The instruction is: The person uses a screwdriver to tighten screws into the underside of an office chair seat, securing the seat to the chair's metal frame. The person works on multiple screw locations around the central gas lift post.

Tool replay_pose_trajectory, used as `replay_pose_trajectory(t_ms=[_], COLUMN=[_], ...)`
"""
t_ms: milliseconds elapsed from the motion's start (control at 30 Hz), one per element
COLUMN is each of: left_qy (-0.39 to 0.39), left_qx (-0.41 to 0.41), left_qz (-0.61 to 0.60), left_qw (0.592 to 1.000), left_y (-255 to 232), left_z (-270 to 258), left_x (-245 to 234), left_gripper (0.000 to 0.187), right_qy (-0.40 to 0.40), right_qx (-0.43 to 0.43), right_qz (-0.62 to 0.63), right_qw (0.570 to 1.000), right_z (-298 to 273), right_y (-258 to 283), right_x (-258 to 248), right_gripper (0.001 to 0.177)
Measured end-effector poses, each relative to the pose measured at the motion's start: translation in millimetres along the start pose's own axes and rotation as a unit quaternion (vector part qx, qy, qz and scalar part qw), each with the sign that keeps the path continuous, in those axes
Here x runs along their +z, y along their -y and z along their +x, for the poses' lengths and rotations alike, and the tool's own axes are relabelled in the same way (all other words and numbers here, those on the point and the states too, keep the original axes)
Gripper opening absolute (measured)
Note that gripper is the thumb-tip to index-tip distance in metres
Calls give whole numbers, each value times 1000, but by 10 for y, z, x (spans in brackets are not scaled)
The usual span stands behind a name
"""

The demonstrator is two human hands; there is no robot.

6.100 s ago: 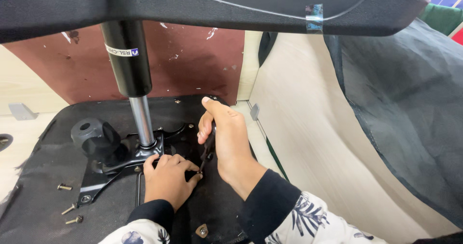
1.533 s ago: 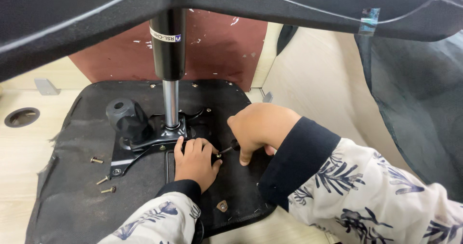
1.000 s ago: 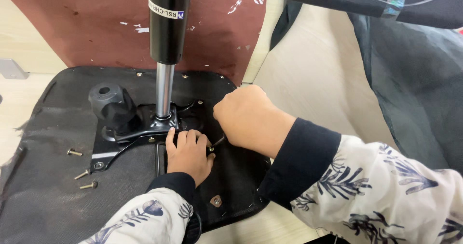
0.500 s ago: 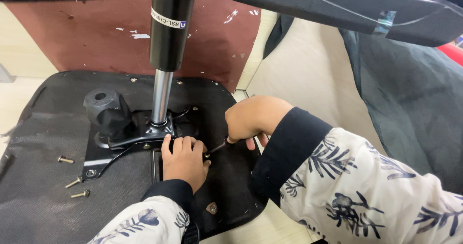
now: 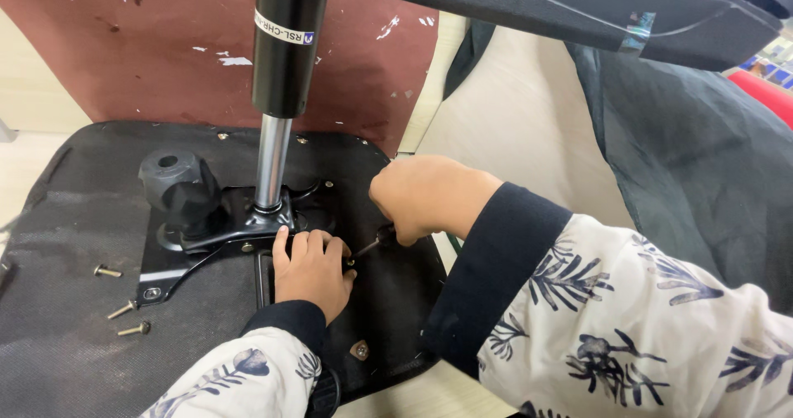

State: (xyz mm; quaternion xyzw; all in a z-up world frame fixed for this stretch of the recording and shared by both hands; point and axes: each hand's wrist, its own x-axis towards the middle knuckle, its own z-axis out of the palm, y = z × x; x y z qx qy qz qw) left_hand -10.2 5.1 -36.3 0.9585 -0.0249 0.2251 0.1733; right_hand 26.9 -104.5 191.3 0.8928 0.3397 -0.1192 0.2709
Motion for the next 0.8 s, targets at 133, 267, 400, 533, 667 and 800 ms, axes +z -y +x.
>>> replay_pose_trajectory(t_ms=[133, 267, 400, 533, 667, 800], left_qy=[22, 14, 23, 7, 38, 34], left_qx=[-17, -10, -18, -10, -18, -24], left_qz=[-2, -4, -18, -16, -14, -14], left_qw=[1000, 1000, 999, 1000, 999, 999], left_y=[-13, -8, -35, -17, -39, -31], left_z=[0, 16, 18, 6, 17, 22], left_x=[-7, -24, -34, -25, -42, -58], left_gripper=[33, 34, 33, 35, 35, 31], right_qy=[-71, -96, -91, -57, 79, 155], right_qx=[-7, -43, -64, -12, 114, 161], right_qz=[-72, -71, -72, -54, 40, 99], right_qw=[995, 992, 991, 997, 990, 970], right_z=[41, 86, 160, 184, 220, 183], right_y=[-43, -91, -82, -45, -35, -40], right_x=[58, 72, 27, -17, -152, -156], right_gripper=[21, 15, 23, 29, 36, 46])
